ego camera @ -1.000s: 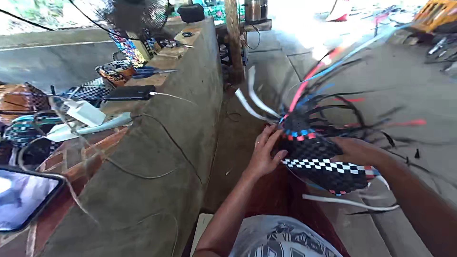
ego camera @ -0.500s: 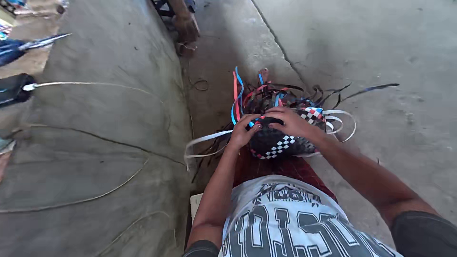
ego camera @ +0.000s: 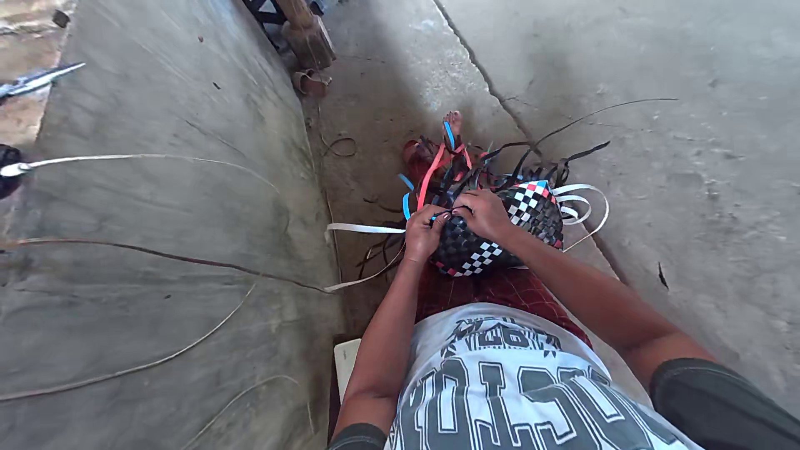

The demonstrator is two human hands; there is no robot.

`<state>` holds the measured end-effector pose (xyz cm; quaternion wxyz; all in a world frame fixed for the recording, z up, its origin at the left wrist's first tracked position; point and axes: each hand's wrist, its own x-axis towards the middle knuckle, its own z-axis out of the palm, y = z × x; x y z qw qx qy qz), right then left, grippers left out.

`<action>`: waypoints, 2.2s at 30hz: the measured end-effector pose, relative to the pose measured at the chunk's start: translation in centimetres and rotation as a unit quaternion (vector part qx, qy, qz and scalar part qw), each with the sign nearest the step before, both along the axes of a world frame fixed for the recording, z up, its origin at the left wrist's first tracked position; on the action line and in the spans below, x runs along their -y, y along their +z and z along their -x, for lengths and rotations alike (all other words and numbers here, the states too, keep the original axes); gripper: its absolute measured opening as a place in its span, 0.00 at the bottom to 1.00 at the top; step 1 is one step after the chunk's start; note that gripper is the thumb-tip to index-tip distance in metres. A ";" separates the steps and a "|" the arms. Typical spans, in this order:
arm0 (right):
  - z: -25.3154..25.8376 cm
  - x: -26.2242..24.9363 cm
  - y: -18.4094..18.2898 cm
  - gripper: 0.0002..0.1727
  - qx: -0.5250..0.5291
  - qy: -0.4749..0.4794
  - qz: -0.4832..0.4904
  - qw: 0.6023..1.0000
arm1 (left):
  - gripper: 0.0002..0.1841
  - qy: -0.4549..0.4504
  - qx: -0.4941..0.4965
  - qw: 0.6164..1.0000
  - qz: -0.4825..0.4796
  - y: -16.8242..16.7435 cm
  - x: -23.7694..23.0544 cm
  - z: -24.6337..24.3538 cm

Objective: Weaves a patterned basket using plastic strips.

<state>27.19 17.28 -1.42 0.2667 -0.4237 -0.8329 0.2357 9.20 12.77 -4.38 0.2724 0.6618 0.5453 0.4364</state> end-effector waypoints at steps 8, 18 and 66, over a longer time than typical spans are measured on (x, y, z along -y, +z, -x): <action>0.8 0.0 0.4 0.13 0.098 0.002 0.027 0.995 | 0.13 0.026 0.032 0.995 0.092 -0.2 0.1 0.7; -1.0 0.0 2.1 0.17 0.046 0.006 -0.012 0.999 | 0.12 0.030 -0.023 0.999 0.024 3.2 0.6 2.3; -9.6 2.3 -0.1 0.06 -0.040 -0.075 -0.093 0.992 | 0.08 -0.178 -0.305 0.936 -0.019 7.3 -2.3 -8.7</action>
